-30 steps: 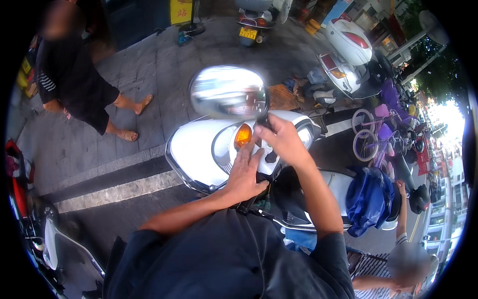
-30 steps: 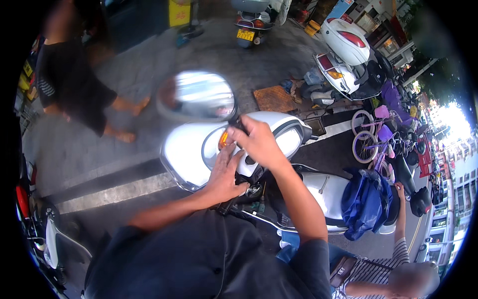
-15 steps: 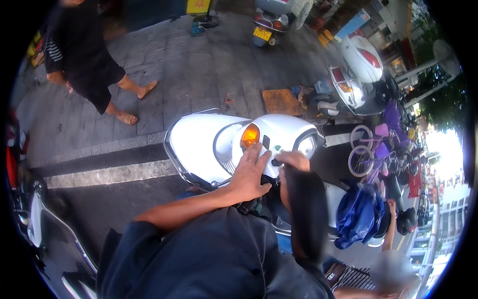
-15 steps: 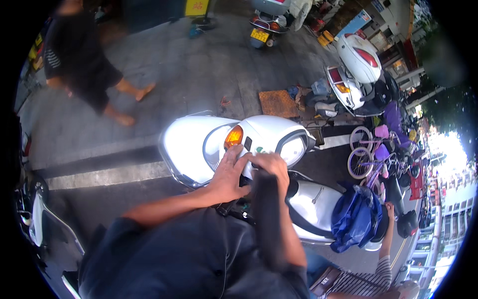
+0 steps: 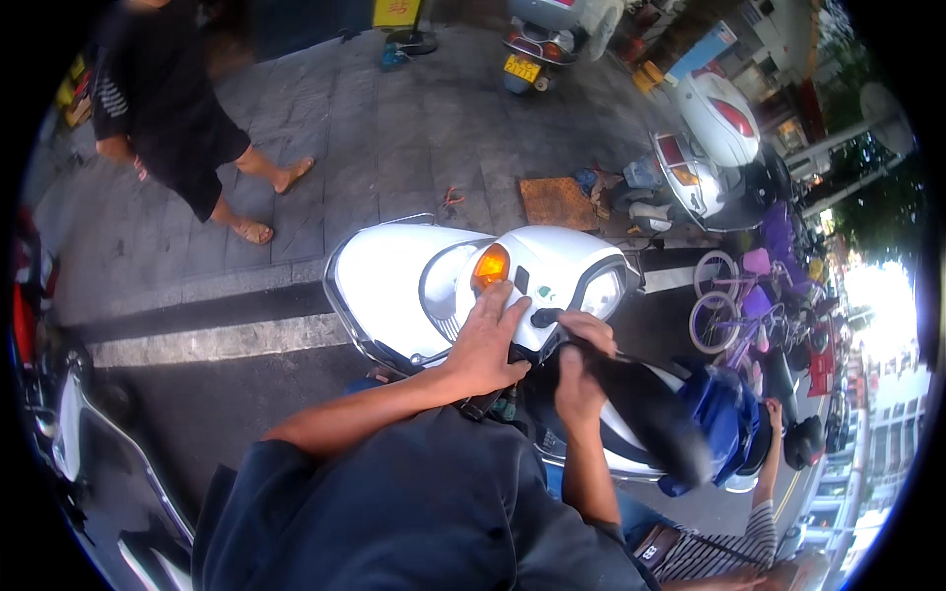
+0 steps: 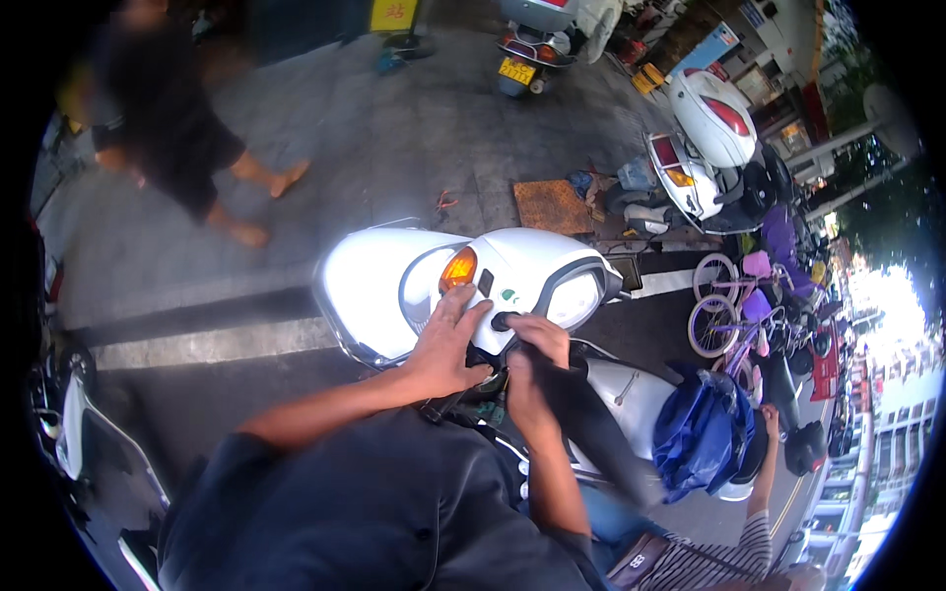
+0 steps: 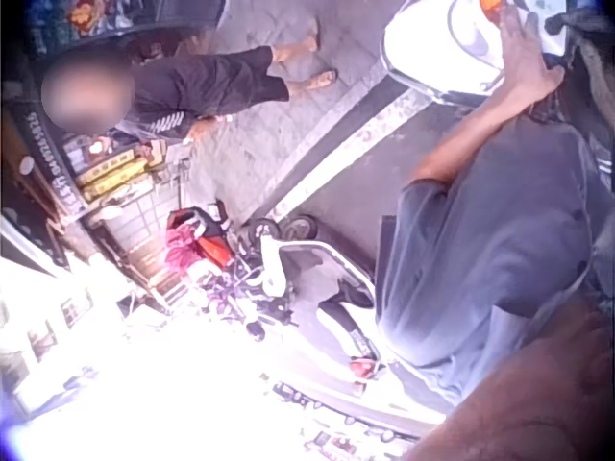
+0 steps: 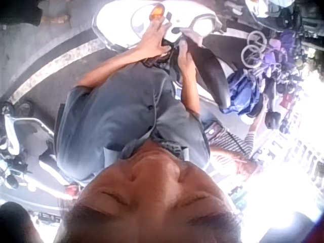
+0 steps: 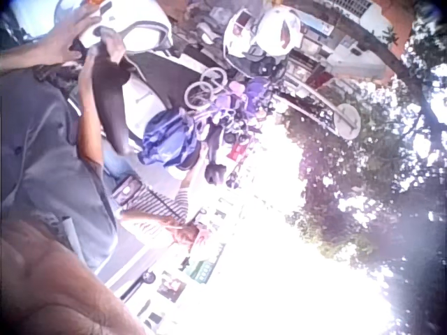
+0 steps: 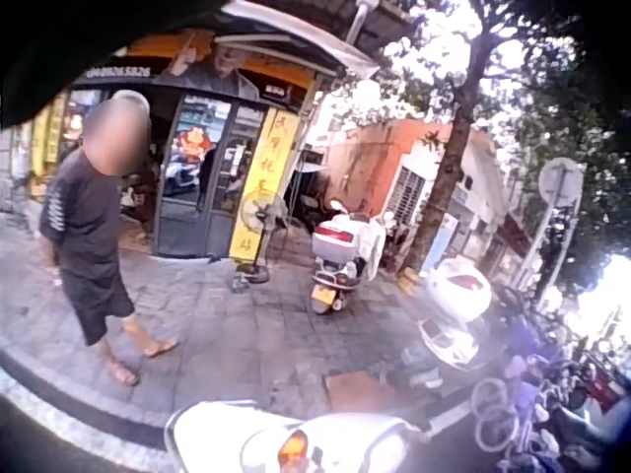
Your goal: The person repairs a white scooter parked on a city sidewalk. They remove the front fairing, adjust the handlebars and dashboard, and use a power drill to secure screws on the front panel and handlebar area. A second person stands nearby observing the process.
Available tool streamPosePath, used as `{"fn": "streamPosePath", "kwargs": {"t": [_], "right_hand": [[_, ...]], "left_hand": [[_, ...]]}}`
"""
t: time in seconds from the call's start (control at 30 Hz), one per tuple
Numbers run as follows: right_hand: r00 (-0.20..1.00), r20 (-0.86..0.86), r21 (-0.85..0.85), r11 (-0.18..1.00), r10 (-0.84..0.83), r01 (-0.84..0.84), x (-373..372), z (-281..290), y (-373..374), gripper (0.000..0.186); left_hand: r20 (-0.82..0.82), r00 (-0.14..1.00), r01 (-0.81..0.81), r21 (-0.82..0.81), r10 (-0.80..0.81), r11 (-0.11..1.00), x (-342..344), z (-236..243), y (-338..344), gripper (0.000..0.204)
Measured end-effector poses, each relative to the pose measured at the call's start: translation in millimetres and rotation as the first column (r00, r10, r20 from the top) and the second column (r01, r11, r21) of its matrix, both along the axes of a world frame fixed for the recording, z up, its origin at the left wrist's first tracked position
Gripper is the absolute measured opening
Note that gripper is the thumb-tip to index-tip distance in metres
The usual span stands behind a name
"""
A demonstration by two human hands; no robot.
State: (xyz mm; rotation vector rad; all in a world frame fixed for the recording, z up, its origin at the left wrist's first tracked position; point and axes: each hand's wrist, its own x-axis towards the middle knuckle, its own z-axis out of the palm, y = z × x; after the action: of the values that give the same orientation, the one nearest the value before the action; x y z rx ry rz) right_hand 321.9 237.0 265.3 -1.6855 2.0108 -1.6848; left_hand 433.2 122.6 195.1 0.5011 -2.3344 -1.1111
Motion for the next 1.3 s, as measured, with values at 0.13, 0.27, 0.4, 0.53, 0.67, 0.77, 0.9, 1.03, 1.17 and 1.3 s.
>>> {"fn": "streamPosePath", "kwargs": {"t": [0.13,0.27,0.4,0.53,0.67,0.77,0.9,1.03,1.17,1.3], "right_hand": [[0.975,-0.176,0.466,0.884,0.135,-0.038,-20,51,-84,0.016],[0.344,0.924,0.001,0.902,0.164,-0.431,-84,25,-91,0.019],[0.488,0.825,-0.275,0.957,0.285,-0.093,-43,5,-5,0.021],[0.908,-0.418,0.155,0.986,0.016,0.054,-10,5,-8,0.024],[0.979,0.181,0.516,0.838,0.093,-0.175,-39,51,-95,0.018],[0.329,0.907,-0.109,0.901,0.263,-0.420,-102,11,-77,0.023],[0.536,0.819,-0.257,0.966,0.207,0.019,-35,6,3,0.015],[0.927,-0.366,0.258,0.966,0.084,0.014,17,50,-26,0.020],[0.941,0.336,0.491,0.847,0.031,-0.203,-29,49,-108,0.025],[0.298,0.898,-0.155,0.867,0.323,-0.473,-112,0,-62,0.025]], "left_hand": [[-0.132,0.989,0.066,0.050,-0.059,0.997,1,-6,-6,0.087],[-0.003,1.000,0.004,-0.063,-0.004,0.998,3,10,-11,0.088],[0.014,1.000,0.001,-0.021,0.000,1.000,1,7,-9,0.088],[-0.135,0.990,-0.041,-0.054,0.033,0.998,-5,-28,-2,0.089],[0.009,1.000,-0.016,-0.022,0.017,1.000,3,5,-6,0.089],[0.004,1.000,0.001,-0.015,-0.001,1.000,1,5,-7,0.089],[-0.008,1.000,-0.017,-0.019,0.017,1.000,0,-8,-4,0.090],[-0.035,0.999,-0.027,0.013,0.028,1.000,6,0,-3,0.087],[-0.033,0.999,-0.037,-0.017,0.037,0.999,5,1,-3,0.086],[-0.034,0.999,-0.032,0.016,0.032,0.999,2,-5,-5,0.087]]}}
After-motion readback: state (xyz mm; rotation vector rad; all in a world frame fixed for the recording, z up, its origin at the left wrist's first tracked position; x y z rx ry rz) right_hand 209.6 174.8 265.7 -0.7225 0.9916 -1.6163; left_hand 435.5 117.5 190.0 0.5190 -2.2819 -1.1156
